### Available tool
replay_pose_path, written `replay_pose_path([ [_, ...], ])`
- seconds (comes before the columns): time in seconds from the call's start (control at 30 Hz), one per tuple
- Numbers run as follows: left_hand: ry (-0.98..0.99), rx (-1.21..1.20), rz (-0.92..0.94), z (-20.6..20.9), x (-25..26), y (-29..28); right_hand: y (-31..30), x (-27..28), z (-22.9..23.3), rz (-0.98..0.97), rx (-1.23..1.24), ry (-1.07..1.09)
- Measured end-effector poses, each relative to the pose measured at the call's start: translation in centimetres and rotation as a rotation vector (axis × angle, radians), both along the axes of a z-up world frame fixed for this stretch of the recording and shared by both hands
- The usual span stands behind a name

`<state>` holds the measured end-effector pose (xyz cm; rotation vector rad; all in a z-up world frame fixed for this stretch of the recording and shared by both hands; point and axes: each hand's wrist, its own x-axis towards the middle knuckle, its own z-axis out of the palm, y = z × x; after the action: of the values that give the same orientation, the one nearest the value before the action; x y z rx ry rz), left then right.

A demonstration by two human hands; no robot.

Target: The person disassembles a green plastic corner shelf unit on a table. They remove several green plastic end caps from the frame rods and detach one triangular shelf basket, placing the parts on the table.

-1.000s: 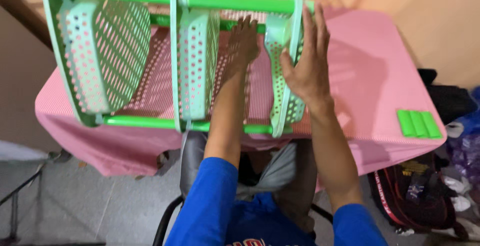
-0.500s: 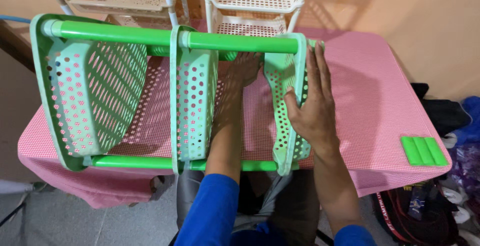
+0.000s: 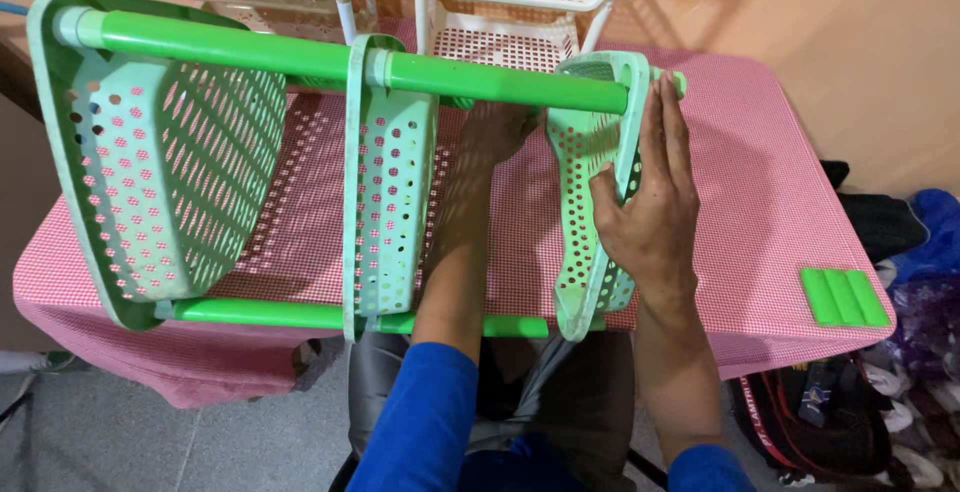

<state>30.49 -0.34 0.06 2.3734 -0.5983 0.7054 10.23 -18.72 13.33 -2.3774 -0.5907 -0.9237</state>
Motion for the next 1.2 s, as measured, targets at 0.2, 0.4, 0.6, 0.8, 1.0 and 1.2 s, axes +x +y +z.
replay_pose_path([
  [0.2, -0.004, -0.046, 0.012, -0.5, 1.1, -0.2, -0.8, -0.2, 0.0, -0.026, 0.029, 0.0],
  [0.4, -0.077, 0.036, 0.116, -1.9, 3.6, -2.5, -2.3, -0.5, -0.3, -0.039, 0.041, -0.034],
  [0.6, 0.097, 0.294, 0.154, 0.3, 4.2, -7.0, -4.2, -1.6, -0.5, -0.034, 0.062, -0.038],
  [0.8, 0.117, 0.436, 0.165, 6.4, -4.6, -8.9, -5.7, -2.5, -0.4, 0.012, 0.086, -0.029],
  [1.0, -0.137, 0.221, 0.021, 11.6, -22.0, -7.4, -6.3, -3.6, -0.5, 0.025, 0.085, -0.037],
  [1.2, -0.413, -0.104, 0.463, 11.7, -31.9, 2.1, -6.4, -3.8, -1.0, 0.013, 0.07, -0.031],
])
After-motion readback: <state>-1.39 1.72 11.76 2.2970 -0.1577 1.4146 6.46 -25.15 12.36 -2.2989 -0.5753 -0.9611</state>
